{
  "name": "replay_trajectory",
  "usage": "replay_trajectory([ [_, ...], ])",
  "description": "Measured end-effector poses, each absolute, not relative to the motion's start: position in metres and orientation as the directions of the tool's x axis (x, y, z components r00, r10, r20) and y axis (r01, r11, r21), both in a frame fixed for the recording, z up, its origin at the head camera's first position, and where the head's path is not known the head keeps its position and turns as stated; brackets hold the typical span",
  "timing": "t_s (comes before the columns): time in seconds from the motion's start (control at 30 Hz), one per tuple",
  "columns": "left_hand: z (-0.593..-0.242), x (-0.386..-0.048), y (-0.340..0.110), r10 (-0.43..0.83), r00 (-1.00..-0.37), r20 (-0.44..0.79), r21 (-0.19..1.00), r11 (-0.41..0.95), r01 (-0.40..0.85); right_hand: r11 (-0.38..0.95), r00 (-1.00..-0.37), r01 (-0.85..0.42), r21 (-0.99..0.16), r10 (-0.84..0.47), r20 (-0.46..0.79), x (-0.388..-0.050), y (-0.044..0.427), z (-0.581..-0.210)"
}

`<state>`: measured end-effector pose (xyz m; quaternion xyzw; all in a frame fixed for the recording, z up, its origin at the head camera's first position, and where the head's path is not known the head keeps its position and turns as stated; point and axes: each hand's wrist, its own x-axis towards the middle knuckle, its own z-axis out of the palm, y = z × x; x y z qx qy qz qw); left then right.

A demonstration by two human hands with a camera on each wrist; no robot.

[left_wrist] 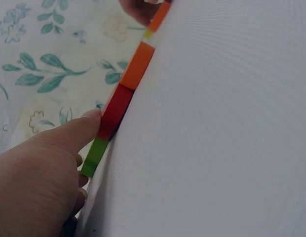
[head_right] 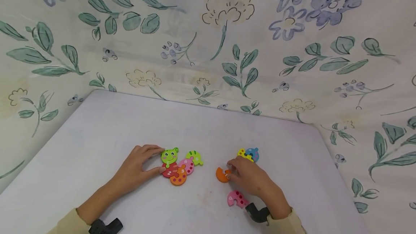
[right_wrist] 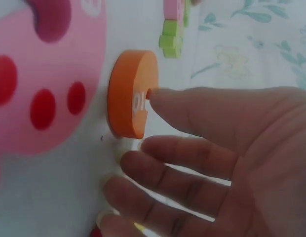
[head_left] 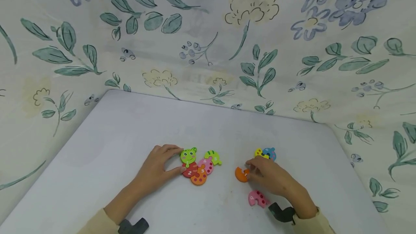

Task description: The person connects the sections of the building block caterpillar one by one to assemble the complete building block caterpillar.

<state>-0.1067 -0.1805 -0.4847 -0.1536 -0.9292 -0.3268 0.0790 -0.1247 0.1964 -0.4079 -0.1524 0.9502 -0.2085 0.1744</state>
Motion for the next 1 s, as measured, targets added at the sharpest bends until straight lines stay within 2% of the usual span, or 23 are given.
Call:
replay_trajectory([
  [0.4, -0.482, -0.106, -0.179, 0.222, -0.944, 0.245, 0.589, 0.739, 0.327, 0.915, -0.926, -0.115, -0.386, -0.239, -0.291, -0.115, 0.184, -0.416],
  [0.67, -0.481, -0.105, -0.179, 0.222, -0.947, 0.231, 0.595, 0.738, 0.318, 0.924, -0.933, -0.107, -0.367, -0.221, -0.286, -0.107, 0.182, -0.417],
  [1.0, -0.480, -0.105, -0.179, 0.228, -0.944, 0.238, 0.587, 0.741, 0.327, 0.894, -0.923, 0.007, -0.447, -0.166, -0.347, -0.099, 0.194, -0.408],
])
